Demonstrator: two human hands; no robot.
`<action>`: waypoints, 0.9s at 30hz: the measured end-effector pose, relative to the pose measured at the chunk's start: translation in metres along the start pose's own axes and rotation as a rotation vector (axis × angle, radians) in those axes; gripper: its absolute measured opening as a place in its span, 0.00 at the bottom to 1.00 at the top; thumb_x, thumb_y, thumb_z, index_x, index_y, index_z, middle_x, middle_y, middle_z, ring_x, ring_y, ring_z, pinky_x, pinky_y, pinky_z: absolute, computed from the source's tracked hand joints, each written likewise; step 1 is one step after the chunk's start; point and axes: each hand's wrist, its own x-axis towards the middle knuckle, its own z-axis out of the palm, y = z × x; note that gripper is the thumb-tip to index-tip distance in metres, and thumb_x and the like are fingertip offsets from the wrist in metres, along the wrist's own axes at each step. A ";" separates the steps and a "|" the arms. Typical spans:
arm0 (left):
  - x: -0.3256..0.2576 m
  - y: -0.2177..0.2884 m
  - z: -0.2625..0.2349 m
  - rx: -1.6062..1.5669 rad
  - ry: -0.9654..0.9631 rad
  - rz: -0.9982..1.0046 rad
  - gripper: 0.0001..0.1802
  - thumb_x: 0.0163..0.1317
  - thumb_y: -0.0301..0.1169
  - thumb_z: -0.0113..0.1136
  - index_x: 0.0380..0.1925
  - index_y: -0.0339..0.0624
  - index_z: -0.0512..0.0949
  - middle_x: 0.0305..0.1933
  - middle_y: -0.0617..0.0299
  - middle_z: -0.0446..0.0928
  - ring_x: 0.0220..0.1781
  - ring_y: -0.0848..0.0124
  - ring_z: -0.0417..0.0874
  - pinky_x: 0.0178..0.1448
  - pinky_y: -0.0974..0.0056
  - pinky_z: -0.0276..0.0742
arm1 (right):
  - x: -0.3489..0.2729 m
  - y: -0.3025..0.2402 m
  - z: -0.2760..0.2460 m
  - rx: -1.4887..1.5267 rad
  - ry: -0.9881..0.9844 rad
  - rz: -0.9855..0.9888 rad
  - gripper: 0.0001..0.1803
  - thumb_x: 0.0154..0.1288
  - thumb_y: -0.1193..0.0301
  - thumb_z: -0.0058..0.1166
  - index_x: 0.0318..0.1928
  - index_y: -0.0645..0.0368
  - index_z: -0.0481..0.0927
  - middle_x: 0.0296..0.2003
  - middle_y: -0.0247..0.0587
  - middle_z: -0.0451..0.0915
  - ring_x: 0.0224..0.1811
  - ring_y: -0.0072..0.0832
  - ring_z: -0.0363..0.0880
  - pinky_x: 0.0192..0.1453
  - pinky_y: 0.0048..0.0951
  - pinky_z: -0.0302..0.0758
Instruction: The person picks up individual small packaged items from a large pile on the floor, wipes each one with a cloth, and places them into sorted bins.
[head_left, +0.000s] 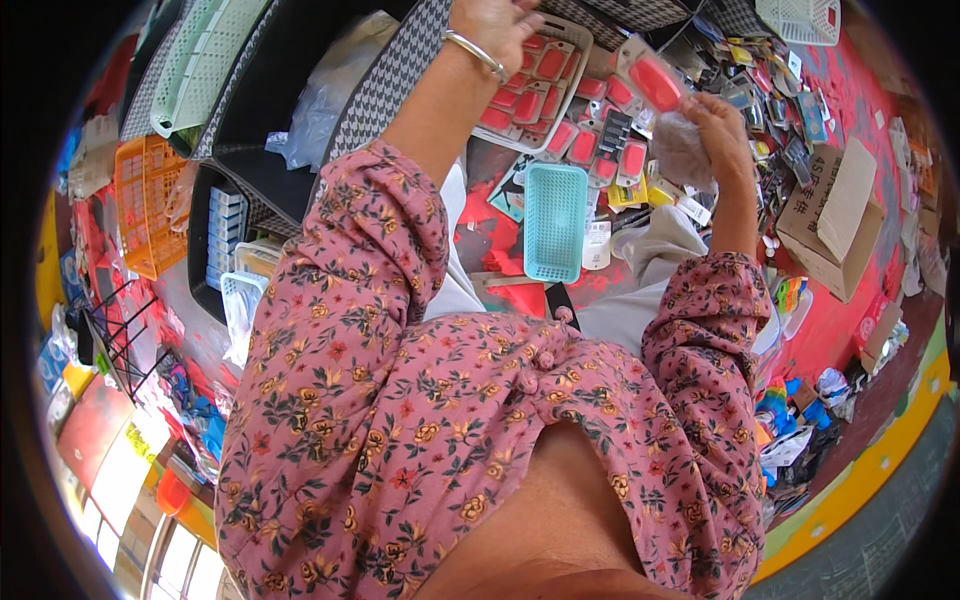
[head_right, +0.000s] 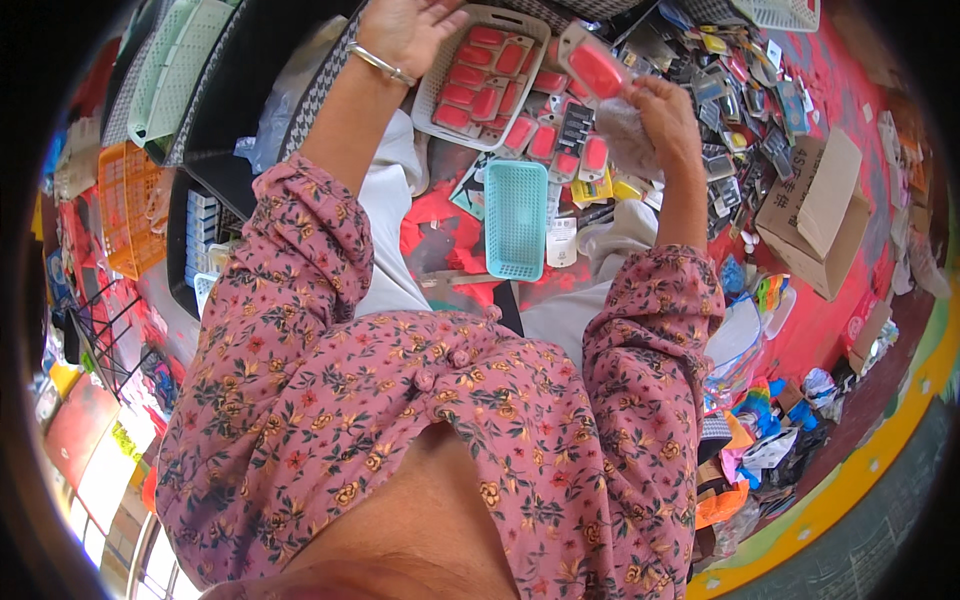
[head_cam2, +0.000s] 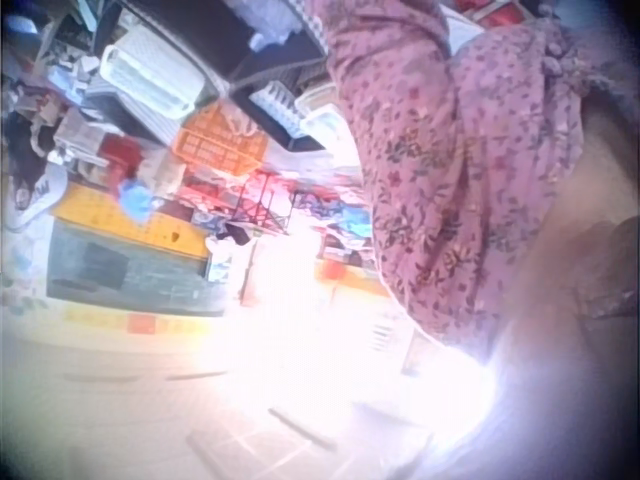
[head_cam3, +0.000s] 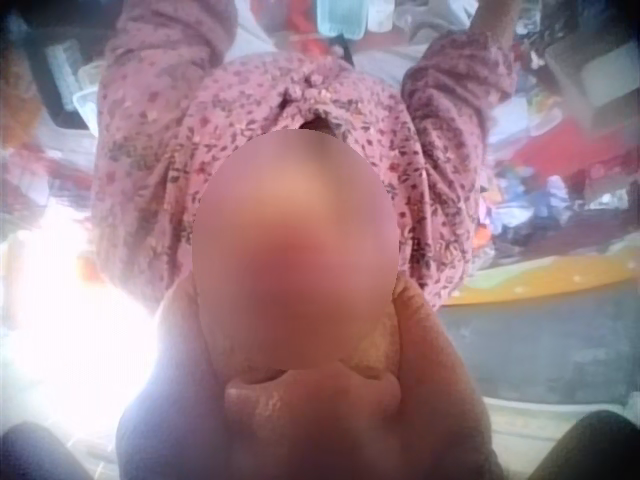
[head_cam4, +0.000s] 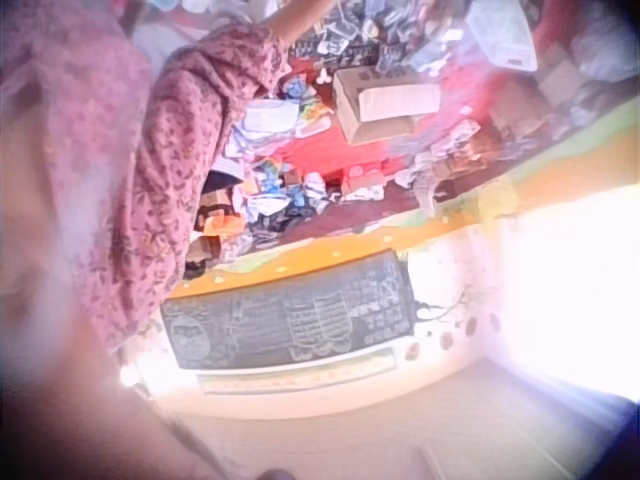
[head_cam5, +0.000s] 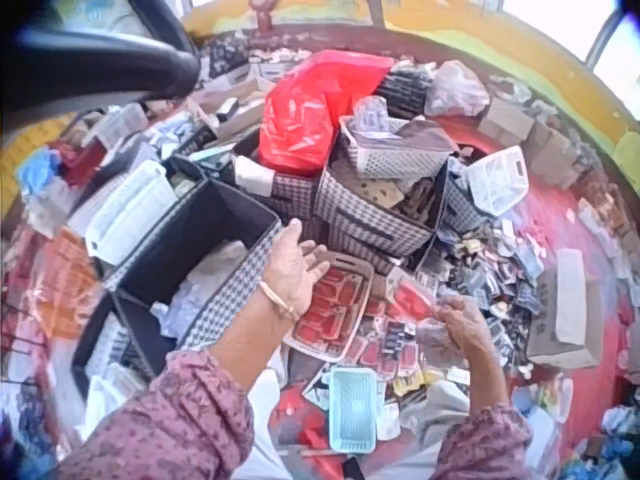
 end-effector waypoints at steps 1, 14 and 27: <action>0.001 0.007 -0.003 -0.028 0.040 0.000 0.23 0.58 0.43 0.48 0.49 0.43 0.60 0.40 0.56 0.63 0.39 0.65 0.68 0.44 0.58 0.67 | 0.006 0.010 0.001 0.045 -0.017 0.108 0.10 0.56 0.72 0.46 0.35 0.65 0.76 0.27 0.38 0.76 0.30 0.21 0.73 0.35 0.18 0.69; -0.008 0.027 -0.009 -0.119 0.000 -0.118 0.07 0.54 0.33 0.50 0.26 0.42 0.67 0.27 0.61 0.68 0.33 0.66 0.71 0.39 0.63 0.70 | 0.093 0.153 0.148 -0.609 -0.350 -0.544 0.10 0.45 0.75 0.42 0.22 0.62 0.78 0.25 0.51 0.77 0.27 0.40 0.75 0.33 0.31 0.72; -0.022 0.018 -0.005 -0.130 0.000 -0.135 0.05 0.53 0.29 0.52 0.27 0.42 0.68 0.28 0.60 0.68 0.34 0.67 0.72 0.38 0.65 0.71 | 0.111 0.176 0.233 -0.757 -0.248 0.040 0.17 0.52 0.67 0.42 0.39 0.64 0.76 0.41 0.55 0.74 0.47 0.44 0.72 0.49 0.39 0.69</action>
